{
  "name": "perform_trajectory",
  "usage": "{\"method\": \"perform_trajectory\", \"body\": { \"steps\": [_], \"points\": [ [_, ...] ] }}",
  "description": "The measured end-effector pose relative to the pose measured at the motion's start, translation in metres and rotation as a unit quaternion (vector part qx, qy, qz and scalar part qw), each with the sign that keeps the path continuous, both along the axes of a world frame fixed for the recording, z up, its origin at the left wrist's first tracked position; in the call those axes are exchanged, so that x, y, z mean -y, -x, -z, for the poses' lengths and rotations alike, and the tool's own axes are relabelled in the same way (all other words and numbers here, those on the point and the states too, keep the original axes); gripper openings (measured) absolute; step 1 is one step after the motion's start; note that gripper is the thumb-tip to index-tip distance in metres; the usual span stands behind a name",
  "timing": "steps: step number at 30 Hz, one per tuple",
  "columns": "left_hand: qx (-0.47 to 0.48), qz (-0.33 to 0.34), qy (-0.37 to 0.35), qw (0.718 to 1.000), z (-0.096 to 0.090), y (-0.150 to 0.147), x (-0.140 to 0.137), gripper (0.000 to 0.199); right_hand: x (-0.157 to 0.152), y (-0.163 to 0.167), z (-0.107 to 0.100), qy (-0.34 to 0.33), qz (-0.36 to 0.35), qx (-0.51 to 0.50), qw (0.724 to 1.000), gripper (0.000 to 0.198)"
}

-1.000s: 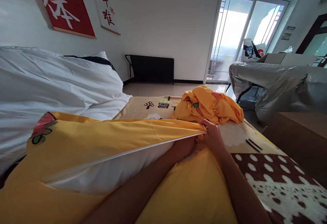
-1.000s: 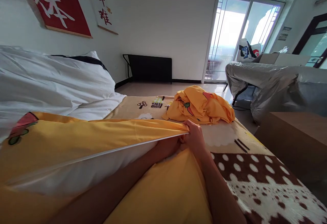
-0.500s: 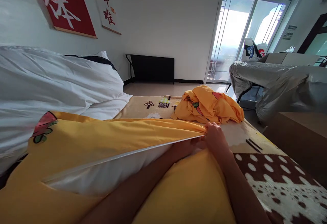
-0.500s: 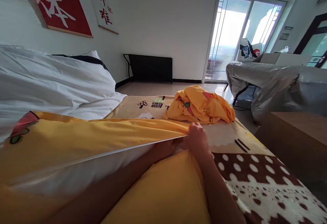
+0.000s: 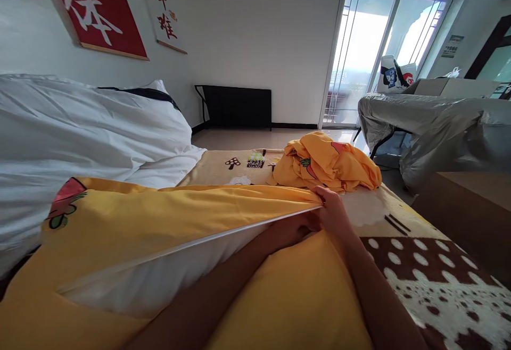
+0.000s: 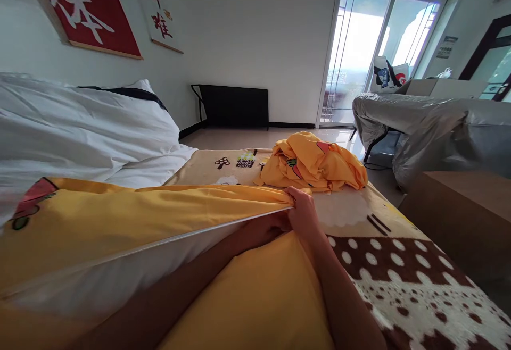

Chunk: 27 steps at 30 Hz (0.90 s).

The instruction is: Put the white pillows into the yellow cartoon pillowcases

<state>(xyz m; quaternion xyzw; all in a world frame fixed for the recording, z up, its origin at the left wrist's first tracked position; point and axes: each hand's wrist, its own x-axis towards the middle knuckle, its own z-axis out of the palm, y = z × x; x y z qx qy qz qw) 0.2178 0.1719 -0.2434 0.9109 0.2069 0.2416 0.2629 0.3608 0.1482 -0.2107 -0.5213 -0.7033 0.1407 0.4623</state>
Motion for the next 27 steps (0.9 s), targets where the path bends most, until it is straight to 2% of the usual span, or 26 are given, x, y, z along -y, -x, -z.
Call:
{"method": "perform_trajectory", "body": {
  "steps": [2, 4, 8, 10, 16, 23, 27],
  "points": [
    [0.012, 0.014, -0.021, 1.0, 0.001, -0.003, -0.001, 0.024, -0.002, 0.0, 0.003, 0.003, -0.011, -0.02, 1.0, 0.039],
    [0.014, -0.012, -0.023, 1.0, 0.002, -0.004, -0.001, 0.025, -0.003, 0.0, 0.005, 0.004, -0.016, -0.032, 0.999, 0.04],
    [-0.004, -0.183, 0.017, 0.983, 0.001, -0.003, 0.003, 0.039, -0.006, 0.0, 0.009, 0.001, -0.013, -0.025, 1.0, 0.035],
    [-0.013, -0.23, 0.04, 0.972, 0.0, -0.002, 0.004, 0.047, -0.007, -0.001, 0.009, -0.002, -0.013, -0.021, 1.0, 0.035],
    [-0.047, -0.229, 0.056, 0.971, 0.002, -0.003, 0.0, 0.048, -0.01, -0.002, 0.013, -0.006, -0.014, -0.01, 1.0, 0.036],
    [-0.032, -0.188, 0.051, 0.98, 0.028, -0.014, -0.029, 0.041, -0.012, -0.004, 0.013, -0.001, 0.009, 0.016, 1.0, 0.036],
    [0.018, -0.164, 0.072, 0.984, 0.036, -0.014, -0.039, 0.034, -0.009, -0.004, 0.009, 0.005, 0.024, 0.026, 0.999, 0.041]
  ]
}}
